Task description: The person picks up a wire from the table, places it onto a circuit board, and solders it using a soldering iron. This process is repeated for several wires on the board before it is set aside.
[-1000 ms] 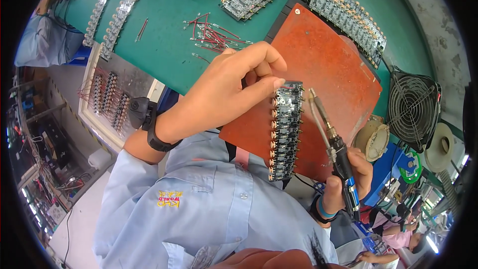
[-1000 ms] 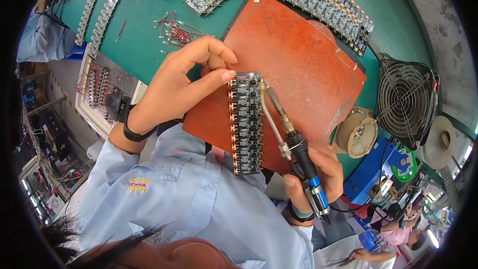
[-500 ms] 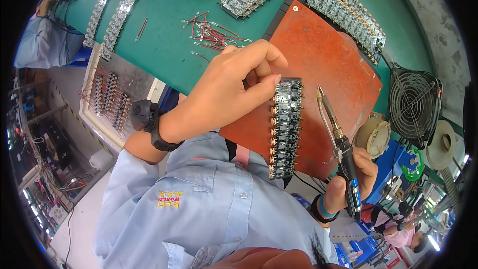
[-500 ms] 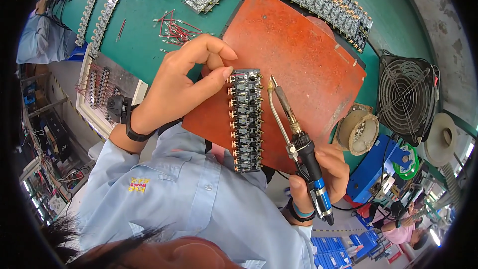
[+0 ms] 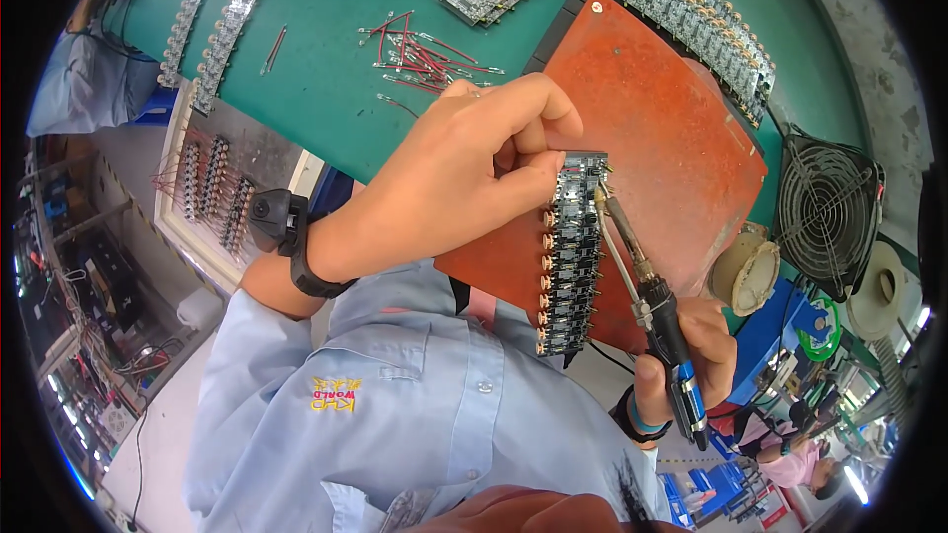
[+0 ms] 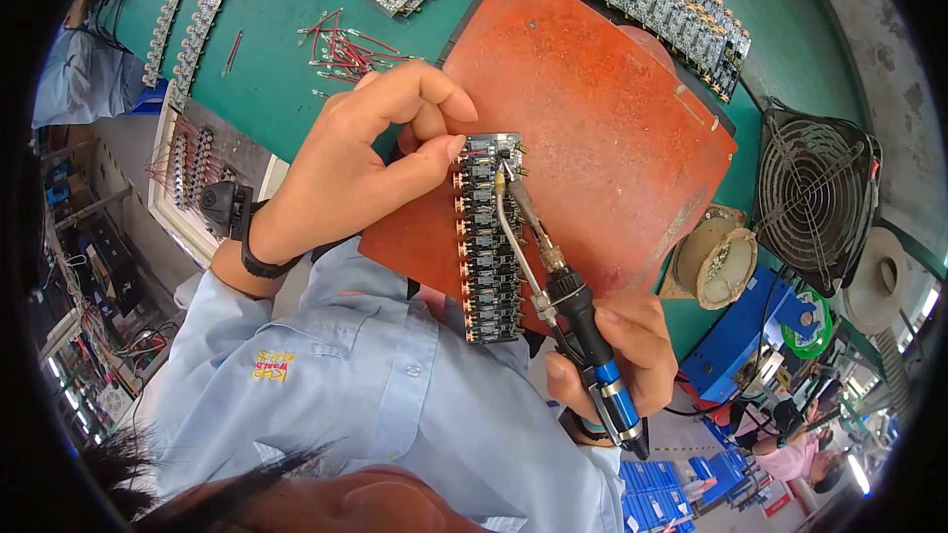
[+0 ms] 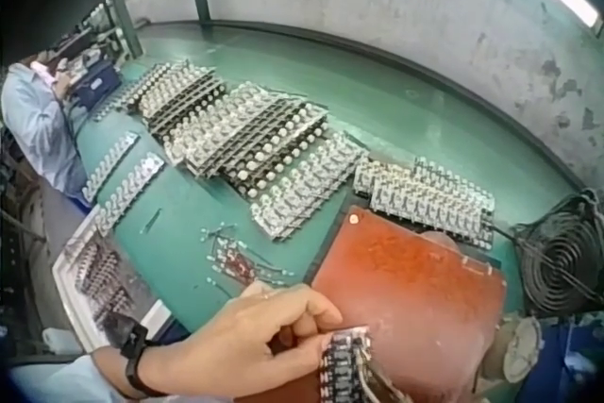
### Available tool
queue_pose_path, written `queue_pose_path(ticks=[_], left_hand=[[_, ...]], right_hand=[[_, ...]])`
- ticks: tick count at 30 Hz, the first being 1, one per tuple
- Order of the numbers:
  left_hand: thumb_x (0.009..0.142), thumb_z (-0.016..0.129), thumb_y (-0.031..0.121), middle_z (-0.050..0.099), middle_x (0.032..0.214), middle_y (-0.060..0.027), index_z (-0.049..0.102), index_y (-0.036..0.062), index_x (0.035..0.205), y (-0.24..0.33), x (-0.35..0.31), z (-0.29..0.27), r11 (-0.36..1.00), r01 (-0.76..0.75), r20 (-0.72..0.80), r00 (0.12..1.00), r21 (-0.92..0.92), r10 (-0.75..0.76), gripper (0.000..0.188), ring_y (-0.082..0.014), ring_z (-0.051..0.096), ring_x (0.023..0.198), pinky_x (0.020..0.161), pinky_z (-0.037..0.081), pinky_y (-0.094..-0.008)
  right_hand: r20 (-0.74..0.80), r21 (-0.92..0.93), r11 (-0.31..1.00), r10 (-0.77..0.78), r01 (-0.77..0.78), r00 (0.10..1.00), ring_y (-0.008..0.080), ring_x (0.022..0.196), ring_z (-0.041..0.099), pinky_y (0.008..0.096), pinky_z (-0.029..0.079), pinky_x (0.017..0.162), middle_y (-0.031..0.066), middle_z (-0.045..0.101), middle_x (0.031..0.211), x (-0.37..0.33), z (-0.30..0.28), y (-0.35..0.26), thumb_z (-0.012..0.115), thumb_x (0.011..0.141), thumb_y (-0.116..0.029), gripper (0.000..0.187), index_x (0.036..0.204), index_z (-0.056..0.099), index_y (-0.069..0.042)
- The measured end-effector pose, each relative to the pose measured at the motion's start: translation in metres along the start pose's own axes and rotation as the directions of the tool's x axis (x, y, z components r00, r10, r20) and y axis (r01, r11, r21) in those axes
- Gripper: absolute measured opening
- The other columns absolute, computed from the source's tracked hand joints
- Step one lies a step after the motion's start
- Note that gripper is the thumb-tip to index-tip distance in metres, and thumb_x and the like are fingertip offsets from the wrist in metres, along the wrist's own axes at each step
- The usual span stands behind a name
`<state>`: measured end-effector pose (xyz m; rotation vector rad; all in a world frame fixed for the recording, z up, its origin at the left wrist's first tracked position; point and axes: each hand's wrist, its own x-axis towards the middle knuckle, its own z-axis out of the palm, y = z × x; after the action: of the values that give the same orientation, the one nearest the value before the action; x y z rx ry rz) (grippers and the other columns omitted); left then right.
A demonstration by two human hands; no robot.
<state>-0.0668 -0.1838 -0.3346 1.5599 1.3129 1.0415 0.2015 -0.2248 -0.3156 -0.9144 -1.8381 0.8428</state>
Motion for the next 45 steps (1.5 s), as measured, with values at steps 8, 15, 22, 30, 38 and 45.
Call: queue_pose_path(ticks=[8,15,22,30,38,45], left_hand=[[0.079,0.065,0.003,0.055,0.066,0.003,0.059,0.0054,0.096,-0.001,0.0,0.0,0.999,0.031,0.013,0.999,-0.012,-0.031,0.017,-0.0088,0.048,0.061,0.063,0.039,-0.0247],[0.079,0.065,0.004,0.055,0.066,0.0029,0.059,0.0058,0.095,-0.001,0.001,0.001,1.0,0.008,0.01,1.0,0.023,-0.009,0.017,-0.0096,0.048,0.061,0.065,0.039,-0.0255],[0.079,0.065,0.004,0.055,0.067,0.0027,0.059,0.0057,0.095,-0.002,-0.001,-0.001,1.0,0.007,0.005,1.0,0.021,-0.007,0.016,-0.0097,0.048,0.062,0.064,0.04,-0.0255],[0.08,0.064,0.003,0.055,0.066,0.0024,0.058,0.0049,0.095,0.0,0.002,0.0,0.999,0.037,0.026,0.999,0.009,-0.037,0.017,-0.0089,0.048,0.061,0.059,0.04,-0.0245],[0.08,0.063,0.002,0.054,0.066,0.0017,0.058,0.0038,0.095,0.0,0.001,0.0,0.998,0.052,0.031,0.998,-0.016,-0.052,0.016,-0.0086,0.049,0.061,0.056,0.04,-0.024],[0.08,0.063,0.001,0.054,0.066,0.0014,0.058,0.0034,0.095,-0.001,0.002,0.001,1.0,0.024,0.024,0.999,0.004,-0.024,0.016,-0.0084,0.05,0.061,0.055,0.041,-0.0238]], right_hand=[[0.06,-0.043,0.999,-0.004,0.006,0.998,0.0237,0.072,0.06,0.0332,0.046,0.064,0.0166,0.063,0.084,0.003,0.003,0.0,0.081,0.069,-0.015,0.047,0.104,0.054,0.002],[0.061,-0.103,0.995,0.022,-0.016,0.998,0.02,0.071,0.054,0.033,0.042,0.066,0.0136,0.061,0.082,0.004,0.006,-0.001,0.078,0.077,-0.028,0.046,0.104,0.054,0.002],[0.075,-0.125,0.992,0.023,-0.013,0.997,0.0203,0.07,0.054,0.0331,0.042,0.065,0.0146,0.061,0.082,0.006,0.009,-0.004,0.077,0.077,-0.027,0.046,0.104,0.055,0.003],[0.139,-0.146,0.988,-0.028,0.048,0.99,0.0234,0.066,0.06,0.0329,0.046,0.06,0.0178,0.063,0.08,0.015,0.006,-0.009,0.08,0.07,-0.014,0.045,0.103,0.055,0.005],[0.153,-0.182,0.98,-0.051,0.079,0.987,0.0251,0.063,0.062,0.033,0.047,0.056,0.019,0.064,0.078,0.017,0.005,-0.011,0.082,0.067,-0.014,0.047,0.101,0.055,0.006],[-0.036,-0.11,0.992,-0.072,0.067,0.997,0.0227,0.066,0.06,0.033,0.044,0.06,0.017,0.064,0.079,0.008,-0.002,-0.006,0.081,0.072,-0.024,0.052,0.106,0.053,0.004]])
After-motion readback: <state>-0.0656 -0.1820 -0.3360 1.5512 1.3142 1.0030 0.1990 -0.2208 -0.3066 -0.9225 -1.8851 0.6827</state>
